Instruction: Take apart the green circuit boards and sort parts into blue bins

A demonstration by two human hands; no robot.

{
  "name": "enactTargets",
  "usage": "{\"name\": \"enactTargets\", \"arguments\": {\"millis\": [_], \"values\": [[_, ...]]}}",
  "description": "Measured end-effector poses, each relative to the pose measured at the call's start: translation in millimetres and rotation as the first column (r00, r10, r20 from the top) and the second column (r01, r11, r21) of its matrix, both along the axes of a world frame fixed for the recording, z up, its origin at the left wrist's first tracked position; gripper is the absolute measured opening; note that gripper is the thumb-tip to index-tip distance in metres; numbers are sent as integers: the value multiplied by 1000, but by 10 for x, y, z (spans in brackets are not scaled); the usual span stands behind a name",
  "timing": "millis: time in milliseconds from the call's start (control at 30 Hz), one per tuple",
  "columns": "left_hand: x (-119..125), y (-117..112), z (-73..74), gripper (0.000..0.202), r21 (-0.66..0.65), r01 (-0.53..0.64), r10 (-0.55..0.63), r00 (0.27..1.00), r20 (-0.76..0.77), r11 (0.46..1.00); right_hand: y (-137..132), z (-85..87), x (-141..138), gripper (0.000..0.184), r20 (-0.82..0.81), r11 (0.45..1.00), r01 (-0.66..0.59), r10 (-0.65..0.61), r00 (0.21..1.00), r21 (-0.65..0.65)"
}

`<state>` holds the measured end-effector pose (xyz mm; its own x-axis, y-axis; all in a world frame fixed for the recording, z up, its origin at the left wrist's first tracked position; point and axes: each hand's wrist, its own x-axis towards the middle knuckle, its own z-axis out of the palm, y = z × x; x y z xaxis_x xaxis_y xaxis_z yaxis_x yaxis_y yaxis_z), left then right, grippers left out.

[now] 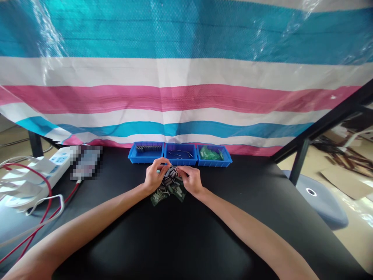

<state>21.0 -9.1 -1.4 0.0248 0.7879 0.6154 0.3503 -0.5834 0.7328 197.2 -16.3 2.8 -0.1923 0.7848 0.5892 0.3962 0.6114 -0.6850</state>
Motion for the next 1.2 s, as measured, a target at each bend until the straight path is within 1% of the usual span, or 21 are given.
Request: {"name": "enactTargets", "arguments": {"millis": [433,667,867,933,1033,1133,1200], "values": [[-3,-13,7,20,0,-11,11,1000,-19,1000,-1,-27,0,23,-3,999,-13,13,1000,39],[-3,-16,13,18,-9,-18,18,1000,-15,1000,-11,-28,3,24,-4,999,-18,18,1000,43],[2,-13,38,18,-18,-2,2,1000,-3,1000,-8,-13,-9,22,-12,999,-17,18,1000,38],[2,-13,38,19,-19,-12,12,1000,-3,1000,-19,5,-8,22,-27,1000,-1,2,1000,27],[4,-13,28,18,-21,-21,21,1000,-2,1000,-53,31,8,21,-97,999,43,-44,994,-16],[5,-12,12,17,-17,-16,16,1000,-2,1000,-75,73,33,28,-187,992,99,-111,976,-74],[5,-11,4,17,-15,-16,16,1000,1,1000,-51,138,54,33,-231,983,145,-168,958,-112]]}}
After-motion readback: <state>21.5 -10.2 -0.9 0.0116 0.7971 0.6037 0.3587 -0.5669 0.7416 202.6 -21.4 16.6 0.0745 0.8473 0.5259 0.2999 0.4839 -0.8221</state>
